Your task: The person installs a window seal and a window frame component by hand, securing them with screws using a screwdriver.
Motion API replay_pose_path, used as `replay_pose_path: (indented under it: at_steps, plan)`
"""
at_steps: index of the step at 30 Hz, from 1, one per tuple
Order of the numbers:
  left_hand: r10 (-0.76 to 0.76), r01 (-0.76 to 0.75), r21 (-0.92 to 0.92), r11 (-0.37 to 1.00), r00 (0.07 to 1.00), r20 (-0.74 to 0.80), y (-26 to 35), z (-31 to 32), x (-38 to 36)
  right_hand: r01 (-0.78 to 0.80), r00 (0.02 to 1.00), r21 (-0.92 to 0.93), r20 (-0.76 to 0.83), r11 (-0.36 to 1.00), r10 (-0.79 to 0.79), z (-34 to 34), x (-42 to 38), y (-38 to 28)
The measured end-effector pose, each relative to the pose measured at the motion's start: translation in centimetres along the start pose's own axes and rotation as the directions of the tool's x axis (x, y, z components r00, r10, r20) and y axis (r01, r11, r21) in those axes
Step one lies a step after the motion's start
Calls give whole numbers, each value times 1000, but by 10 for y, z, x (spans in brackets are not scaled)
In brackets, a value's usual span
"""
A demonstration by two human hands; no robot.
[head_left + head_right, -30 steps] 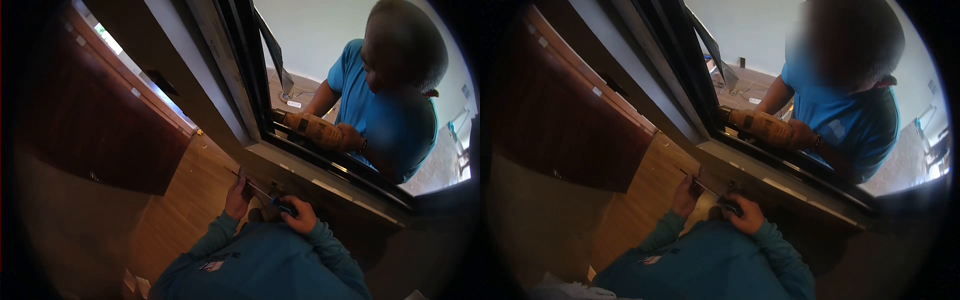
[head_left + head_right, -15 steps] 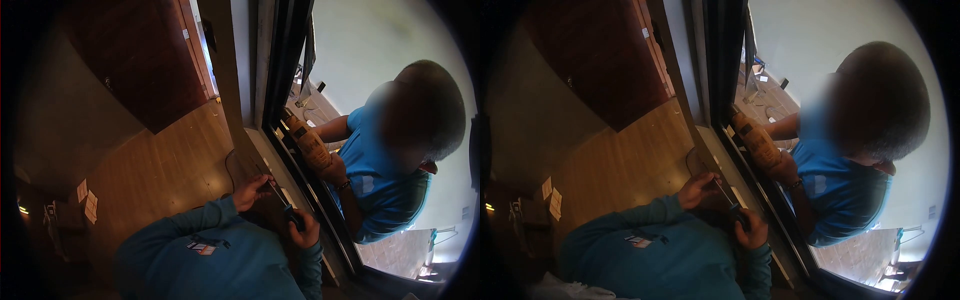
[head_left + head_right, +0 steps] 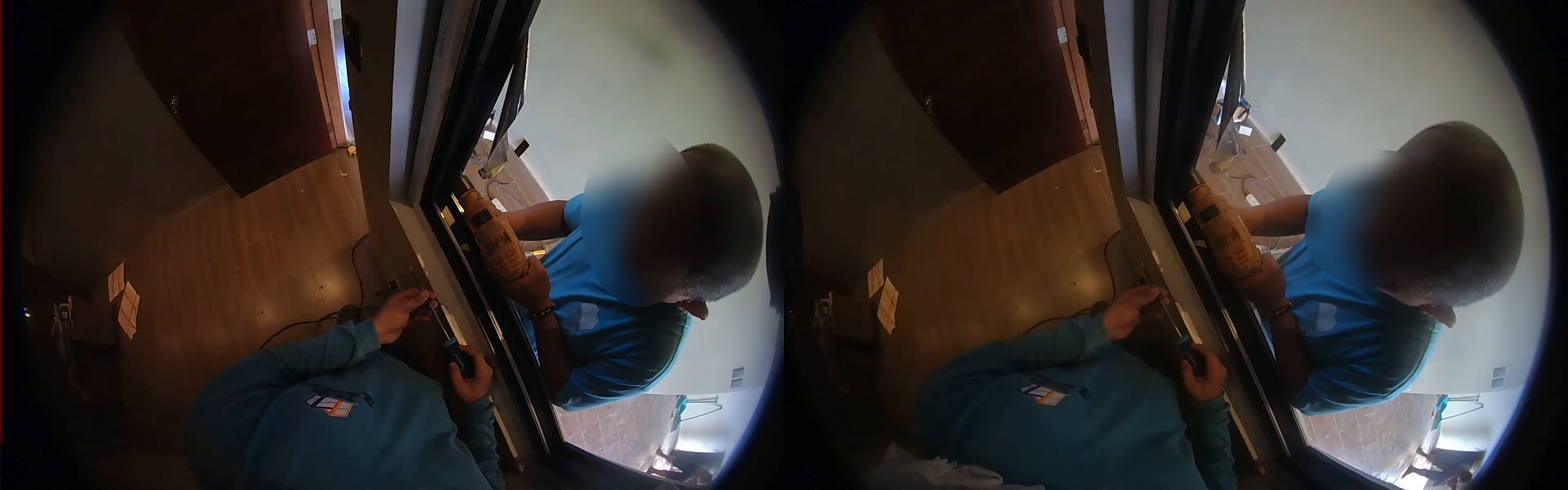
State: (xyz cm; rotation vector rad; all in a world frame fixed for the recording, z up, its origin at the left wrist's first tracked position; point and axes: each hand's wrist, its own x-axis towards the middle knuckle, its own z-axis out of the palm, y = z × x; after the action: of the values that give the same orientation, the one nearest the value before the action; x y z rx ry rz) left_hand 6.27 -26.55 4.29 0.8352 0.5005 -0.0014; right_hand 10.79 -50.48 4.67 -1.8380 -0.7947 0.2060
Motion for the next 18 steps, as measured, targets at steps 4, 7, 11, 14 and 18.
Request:
replay_pose_path:
  at_steps: [4,7,11,14,18]
  plan:
    - [5,-5,-8,1000,1000,-21,3,2,0,-16,1000,-12,-15,1000,15,3,1,0]
    - [27,-27,-2,1000,1000,8,1,-2,5,-74,997,-9,7,997,74,2,0,0]
    - [15,-15,-14,1000,999,-30,1,2,8,-67,998,23,-6,997,67,3,3,-4]
    - [19,-20,-14,1000,999,-48,1,1,12,-74,997,26,-3,997,74,4,6,-4]
    - [2,-4,-28,1000,999,-45,4,4,13,-55,998,35,-21,998,56,9,5,6]
